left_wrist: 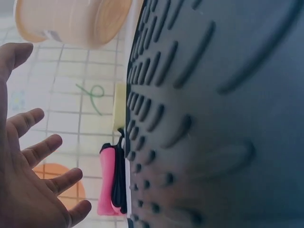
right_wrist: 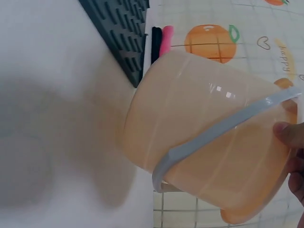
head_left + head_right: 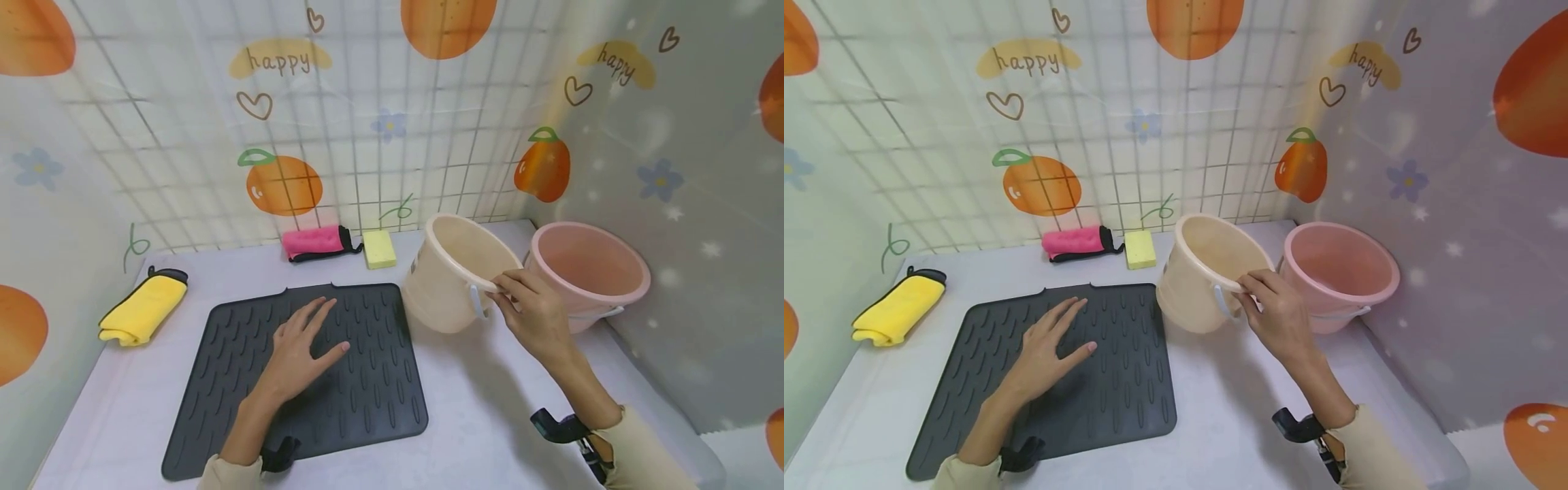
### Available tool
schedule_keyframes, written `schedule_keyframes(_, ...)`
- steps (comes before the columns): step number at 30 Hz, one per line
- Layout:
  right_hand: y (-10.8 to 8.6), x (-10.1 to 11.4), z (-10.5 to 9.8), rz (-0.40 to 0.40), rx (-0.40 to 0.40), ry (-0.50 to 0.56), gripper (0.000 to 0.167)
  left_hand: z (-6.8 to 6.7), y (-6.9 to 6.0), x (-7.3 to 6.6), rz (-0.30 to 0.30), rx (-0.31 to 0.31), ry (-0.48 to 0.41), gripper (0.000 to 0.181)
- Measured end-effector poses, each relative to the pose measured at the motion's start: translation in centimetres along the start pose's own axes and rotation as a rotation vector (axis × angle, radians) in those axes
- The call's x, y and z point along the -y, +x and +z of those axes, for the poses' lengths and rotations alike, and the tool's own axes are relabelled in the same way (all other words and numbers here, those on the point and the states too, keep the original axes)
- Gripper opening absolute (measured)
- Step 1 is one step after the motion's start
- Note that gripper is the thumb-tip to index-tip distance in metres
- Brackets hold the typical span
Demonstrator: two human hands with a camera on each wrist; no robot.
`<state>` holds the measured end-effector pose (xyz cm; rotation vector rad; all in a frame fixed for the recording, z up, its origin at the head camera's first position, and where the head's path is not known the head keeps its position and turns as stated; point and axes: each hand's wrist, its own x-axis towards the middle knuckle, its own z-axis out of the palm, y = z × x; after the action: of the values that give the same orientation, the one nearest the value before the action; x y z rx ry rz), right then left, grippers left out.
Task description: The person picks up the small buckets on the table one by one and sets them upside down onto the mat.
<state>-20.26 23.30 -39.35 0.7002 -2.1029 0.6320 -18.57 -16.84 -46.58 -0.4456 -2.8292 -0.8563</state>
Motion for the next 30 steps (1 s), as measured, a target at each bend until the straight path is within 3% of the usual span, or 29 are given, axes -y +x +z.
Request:
schedule_keyframes(6,0.5,0.4,0.4,0.014,-0.097,0.051,0.028,0.2,0.7,-0.8,0.002,0.009,-0.045,0.082)
schedule_keyframes(19,0.3,1.5,0.3,0.164,-0.201,0.182,0.024,0.9,1.9,-2.6,0.016,0.007,-0.18,0.085)
schedule_keyframes(30,1.4,5.1,-0.9,0.299,-0.278,0.236,0.019,1.8,2.9,-4.3,0.015,0.033,-0.321,0.087)
